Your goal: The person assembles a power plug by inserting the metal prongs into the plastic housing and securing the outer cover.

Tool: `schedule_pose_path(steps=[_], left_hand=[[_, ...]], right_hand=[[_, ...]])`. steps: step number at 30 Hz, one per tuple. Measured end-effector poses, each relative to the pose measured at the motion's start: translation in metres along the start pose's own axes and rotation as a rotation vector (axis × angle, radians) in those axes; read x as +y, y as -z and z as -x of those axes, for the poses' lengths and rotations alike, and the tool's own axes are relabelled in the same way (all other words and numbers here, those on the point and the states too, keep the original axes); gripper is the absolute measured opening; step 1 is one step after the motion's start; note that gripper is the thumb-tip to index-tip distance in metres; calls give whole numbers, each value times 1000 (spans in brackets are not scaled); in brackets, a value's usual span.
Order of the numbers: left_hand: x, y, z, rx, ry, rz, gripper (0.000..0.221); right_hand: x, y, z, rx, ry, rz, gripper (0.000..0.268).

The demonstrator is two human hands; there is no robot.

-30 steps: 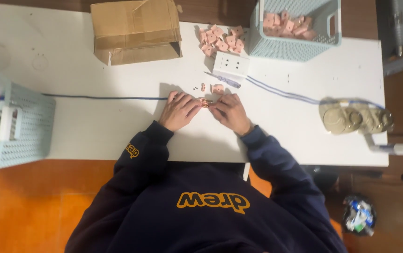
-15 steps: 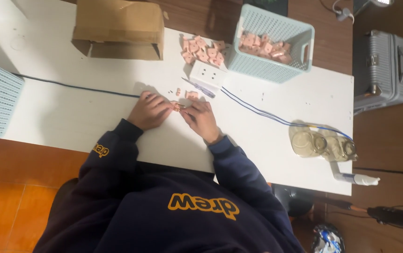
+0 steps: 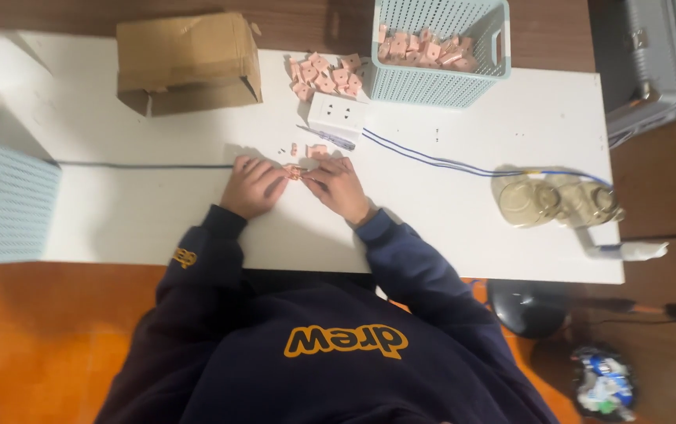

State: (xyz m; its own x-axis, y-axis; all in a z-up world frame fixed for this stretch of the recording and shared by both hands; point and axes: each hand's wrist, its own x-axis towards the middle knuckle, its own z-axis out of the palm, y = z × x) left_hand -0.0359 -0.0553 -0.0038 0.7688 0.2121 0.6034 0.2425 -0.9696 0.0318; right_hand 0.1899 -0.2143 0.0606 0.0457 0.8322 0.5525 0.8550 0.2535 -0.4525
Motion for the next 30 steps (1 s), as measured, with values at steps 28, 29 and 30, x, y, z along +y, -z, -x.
schedule_pose_path(steps=[28, 29, 30], left_hand=[[-13, -3, 3, 40, -36, 289, 13], [-15, -3, 5, 46, -33, 303, 12], [-14, -3, 6, 56, -5, 296, 12]], right_hand=[[-14, -16, 2, 307, 273, -83, 16], [-22, -12, -1, 304, 268, -101, 15], [-26, -13, -2, 281, 283, -114, 15]])
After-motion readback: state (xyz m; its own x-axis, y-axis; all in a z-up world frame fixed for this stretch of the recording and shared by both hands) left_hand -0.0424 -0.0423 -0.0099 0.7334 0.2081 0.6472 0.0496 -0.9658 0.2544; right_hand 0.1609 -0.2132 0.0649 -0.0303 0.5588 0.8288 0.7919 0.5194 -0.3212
